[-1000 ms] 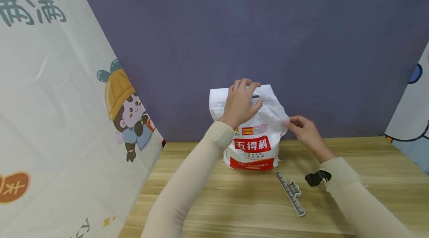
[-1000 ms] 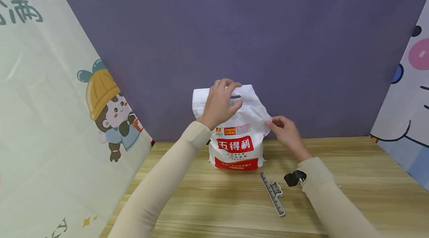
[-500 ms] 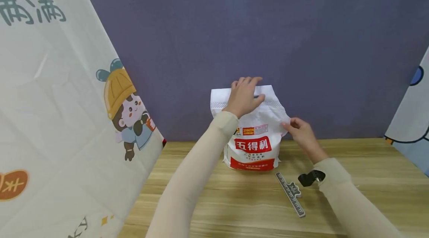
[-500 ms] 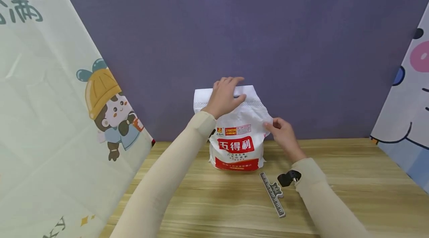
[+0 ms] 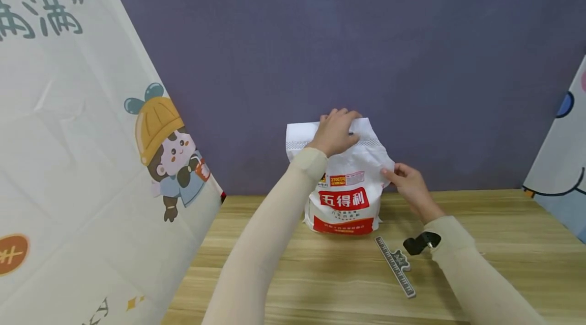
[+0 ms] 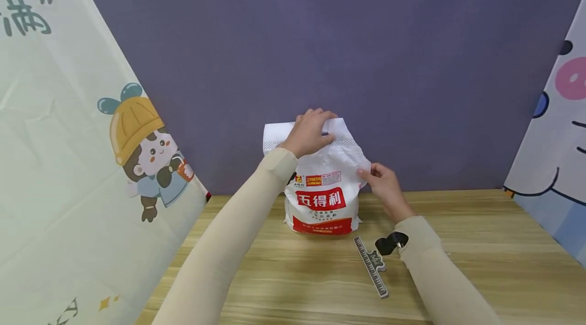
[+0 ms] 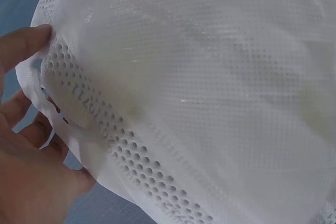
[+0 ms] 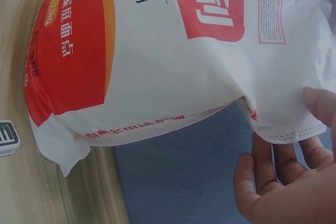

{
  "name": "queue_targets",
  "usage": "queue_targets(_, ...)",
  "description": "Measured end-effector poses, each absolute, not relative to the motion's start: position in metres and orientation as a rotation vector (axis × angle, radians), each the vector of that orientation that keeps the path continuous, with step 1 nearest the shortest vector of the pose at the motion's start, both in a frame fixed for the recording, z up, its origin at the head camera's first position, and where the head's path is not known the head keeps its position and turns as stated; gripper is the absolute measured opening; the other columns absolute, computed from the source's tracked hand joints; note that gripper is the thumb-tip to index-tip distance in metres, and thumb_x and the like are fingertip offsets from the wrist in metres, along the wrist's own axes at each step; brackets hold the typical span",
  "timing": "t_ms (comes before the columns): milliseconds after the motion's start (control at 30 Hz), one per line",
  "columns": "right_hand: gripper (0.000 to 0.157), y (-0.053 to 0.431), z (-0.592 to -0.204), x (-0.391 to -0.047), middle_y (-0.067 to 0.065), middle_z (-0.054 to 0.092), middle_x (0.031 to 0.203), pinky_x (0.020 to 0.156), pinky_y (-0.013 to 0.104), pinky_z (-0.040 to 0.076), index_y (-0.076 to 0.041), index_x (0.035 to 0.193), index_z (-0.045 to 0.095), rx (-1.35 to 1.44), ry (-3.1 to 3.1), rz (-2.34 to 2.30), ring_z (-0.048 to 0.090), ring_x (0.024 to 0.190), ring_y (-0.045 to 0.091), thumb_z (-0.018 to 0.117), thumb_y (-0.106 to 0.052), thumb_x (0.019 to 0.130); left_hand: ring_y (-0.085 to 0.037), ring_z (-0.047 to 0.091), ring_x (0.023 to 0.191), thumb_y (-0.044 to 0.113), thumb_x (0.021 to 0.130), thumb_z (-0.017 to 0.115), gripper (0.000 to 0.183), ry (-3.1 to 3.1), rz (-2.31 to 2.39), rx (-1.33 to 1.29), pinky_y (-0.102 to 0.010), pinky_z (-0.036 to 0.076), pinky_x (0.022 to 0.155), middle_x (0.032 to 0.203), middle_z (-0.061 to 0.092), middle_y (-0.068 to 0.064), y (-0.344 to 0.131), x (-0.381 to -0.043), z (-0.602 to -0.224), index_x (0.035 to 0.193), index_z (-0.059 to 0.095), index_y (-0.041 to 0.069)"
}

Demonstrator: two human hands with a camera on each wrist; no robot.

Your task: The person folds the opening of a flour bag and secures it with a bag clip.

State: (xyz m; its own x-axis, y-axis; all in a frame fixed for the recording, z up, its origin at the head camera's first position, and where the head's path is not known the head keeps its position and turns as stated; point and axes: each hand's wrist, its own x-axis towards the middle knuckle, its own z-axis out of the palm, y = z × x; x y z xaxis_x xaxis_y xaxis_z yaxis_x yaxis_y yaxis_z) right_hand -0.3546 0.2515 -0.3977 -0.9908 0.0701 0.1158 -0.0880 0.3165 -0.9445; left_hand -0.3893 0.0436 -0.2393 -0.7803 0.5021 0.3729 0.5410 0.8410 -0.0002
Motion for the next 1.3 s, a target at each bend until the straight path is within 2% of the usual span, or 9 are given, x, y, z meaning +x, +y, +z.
queue_targets(300, 0.048, 0.253, -0.399, -0.353, -0.005, 0.057, 0.101, 0.079, 0.019, 0.048, -0.001, 0.129, 0.057, 0.01, -2.399, 1.77, 0.053, 0.102, 0.017, 0.061, -0.041, 0.102, -0.018, 0.057, 0.121, 0.03, 0.094, 0.072, 0.042, -2.637, -0.151, -0.831, -0.04, 0.044, 0.102, 0.131, 0.065, 0.003, 0.048, -0.391, -0.234, 0.135, 0.061, 0.022)
queue_targets(500, 0.049, 0.255, -0.398, -0.351, -0.009, 0.06, 0.105, 0.08, 0.014, 0.051, -0.002, 0.136, 0.058, -0.027, -2.347, 1.831, 0.056, 0.099, 0.008, 0.063, -0.037, 0.102, -0.017, 0.06, 0.12, 0.027, 0.096, 0.071, 0.035, -2.621, -0.201, -0.862, -0.041, 0.043, 0.102, 0.13, 0.069, 0.005, 0.048, -0.392, -0.233, 0.13, 0.063, 0.023)
queue_targets(700, 0.048, 0.256, -0.397, -0.35, -0.017, 0.06, 0.1, 0.078, 0.011, 0.052, -0.002, 0.137, 0.059, -0.082, -2.294, 1.857, 0.057, 0.093, 0.001, 0.065, -0.032, 0.101, -0.017, 0.063, 0.118, 0.024, 0.099, 0.068, 0.027, -2.582, -0.247, -0.867, -0.04, 0.043, 0.102, 0.127, 0.071, 0.007, 0.047, -0.393, -0.234, 0.125, 0.067, 0.024)
queue_targets(933, 0.046, 0.254, -0.398, -0.349, -0.011, 0.061, 0.106, 0.078, 0.01, 0.053, -0.003, 0.138, 0.06, -0.126, -2.251, 1.861, 0.059, 0.093, 0.001, 0.066, -0.028, 0.101, -0.017, 0.066, 0.114, 0.022, 0.099, 0.066, 0.022, -2.542, -0.254, -0.874, -0.041, 0.044, 0.103, 0.122, 0.074, 0.007, 0.046, -0.394, -0.235, 0.121, 0.07, 0.025)
queue_targets(1200, 0.039, 0.252, -0.397, -0.343, -0.019, 0.064, 0.092, 0.071, 0.016, 0.053, -0.003, 0.13, 0.066, -0.138, -2.221, 1.732, 0.061, 0.084, -0.001, 0.07, -0.026, 0.098, -0.014, 0.068, 0.106, 0.019, 0.1, 0.065, 0.019, -2.483, -0.266, -0.892, -0.041, 0.046, 0.102, 0.115, 0.076, 0.009, 0.041, -0.391, -0.235, 0.115, 0.073, 0.027)
queue_targets(1300, 0.033, 0.252, -0.397, -0.34, -0.017, 0.067, 0.092, 0.07, 0.017, 0.052, -0.004, 0.125, 0.067, -0.125, -2.218, 1.663, 0.061, 0.083, -0.001, 0.07, -0.025, 0.098, -0.012, 0.067, 0.104, 0.018, 0.1, 0.064, 0.018, -2.466, -0.275, -0.899, -0.041, 0.045, 0.102, 0.111, 0.076, 0.011, 0.039, -0.39, -0.235, 0.111, 0.074, 0.027)
